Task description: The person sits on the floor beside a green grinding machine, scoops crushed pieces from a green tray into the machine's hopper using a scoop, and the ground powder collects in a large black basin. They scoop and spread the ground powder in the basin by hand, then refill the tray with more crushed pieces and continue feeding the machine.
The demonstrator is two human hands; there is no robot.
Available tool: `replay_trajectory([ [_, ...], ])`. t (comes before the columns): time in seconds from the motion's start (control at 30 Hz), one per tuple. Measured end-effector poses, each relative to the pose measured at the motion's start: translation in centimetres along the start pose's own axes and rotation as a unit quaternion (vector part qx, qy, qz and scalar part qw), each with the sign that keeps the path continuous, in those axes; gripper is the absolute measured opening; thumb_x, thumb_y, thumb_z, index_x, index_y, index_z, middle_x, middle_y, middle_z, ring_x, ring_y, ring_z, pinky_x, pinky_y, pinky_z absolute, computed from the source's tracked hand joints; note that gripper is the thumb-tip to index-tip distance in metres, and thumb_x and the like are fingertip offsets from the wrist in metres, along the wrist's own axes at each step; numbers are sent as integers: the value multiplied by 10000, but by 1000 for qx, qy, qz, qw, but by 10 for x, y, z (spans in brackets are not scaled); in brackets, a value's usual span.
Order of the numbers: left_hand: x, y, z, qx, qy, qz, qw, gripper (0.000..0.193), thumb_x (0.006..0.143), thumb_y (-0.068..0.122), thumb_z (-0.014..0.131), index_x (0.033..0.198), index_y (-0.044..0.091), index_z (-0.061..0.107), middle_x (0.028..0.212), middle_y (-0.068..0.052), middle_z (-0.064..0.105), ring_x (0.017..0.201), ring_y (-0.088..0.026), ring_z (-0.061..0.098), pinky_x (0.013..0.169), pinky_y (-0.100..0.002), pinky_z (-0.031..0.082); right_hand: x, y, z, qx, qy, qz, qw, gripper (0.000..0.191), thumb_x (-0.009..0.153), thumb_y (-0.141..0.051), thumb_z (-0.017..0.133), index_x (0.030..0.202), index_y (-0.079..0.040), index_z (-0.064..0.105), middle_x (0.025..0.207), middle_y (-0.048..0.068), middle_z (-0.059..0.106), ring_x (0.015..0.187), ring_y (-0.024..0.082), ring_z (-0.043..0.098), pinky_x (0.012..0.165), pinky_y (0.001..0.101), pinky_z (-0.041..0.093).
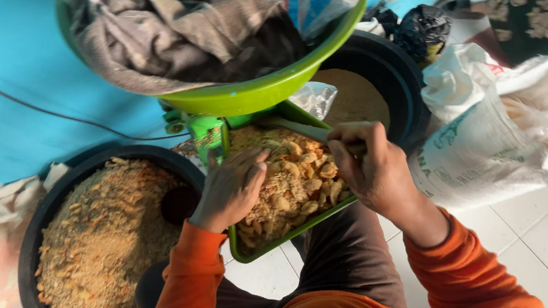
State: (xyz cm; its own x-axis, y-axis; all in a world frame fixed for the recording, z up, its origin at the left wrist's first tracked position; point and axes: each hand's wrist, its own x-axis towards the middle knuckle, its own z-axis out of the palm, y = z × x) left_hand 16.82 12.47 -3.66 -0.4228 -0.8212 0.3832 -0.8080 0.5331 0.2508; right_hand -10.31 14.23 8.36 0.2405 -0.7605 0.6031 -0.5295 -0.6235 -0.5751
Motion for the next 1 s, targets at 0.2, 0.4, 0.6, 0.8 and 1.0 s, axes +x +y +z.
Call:
replay_trajectory([
  [0.2,0,2,-2,11,-10,-8,1000,139,982,187,564,1071,133,658,1347,-47,682,1270,-303,616,1090,-808,211,-28,12,22,88,81,33,992,213,1048,12,623,1115,16,420,1054,146,742,707,104,684,619,234,549],
  [0.4,1,4,-7,-65,-8,-61,996,297,1049,252,494,1238,93,659,1336,-82,675,1260,-291,620,1126,-777,177,-24,14,17,71,57,-21,996,214,1040,30,601,1130,28,406,1073,175,717,756,92,669,662,223,551],
  [0.6,-1,2,-2,-97,-11,-75,992,233,1032,223,532,1150,87,680,1281,-100,698,1224,-295,631,1122,-775,173,-19,25,16,108,6,-5,994,220,1050,21,596,1114,25,386,1099,183,722,783,85,693,650,220,557],
  [0.8,-1,-1,3,-1,-43,-26,999,270,1026,245,475,1113,118,697,1386,-59,674,1319,-303,592,1179,-770,143,-29,31,25,88,57,28,994,226,1043,47,601,1116,22,389,1104,183,723,762,120,699,649,241,574],
  [1.0,-1,2,0,-74,-62,-87,991,323,1035,264,470,1194,90,691,1391,-98,645,1314,-319,579,1142,-784,109,-24,25,27,60,-1,13,998,234,996,23,661,1079,16,442,1121,176,730,820,164,754,678,258,603],
])
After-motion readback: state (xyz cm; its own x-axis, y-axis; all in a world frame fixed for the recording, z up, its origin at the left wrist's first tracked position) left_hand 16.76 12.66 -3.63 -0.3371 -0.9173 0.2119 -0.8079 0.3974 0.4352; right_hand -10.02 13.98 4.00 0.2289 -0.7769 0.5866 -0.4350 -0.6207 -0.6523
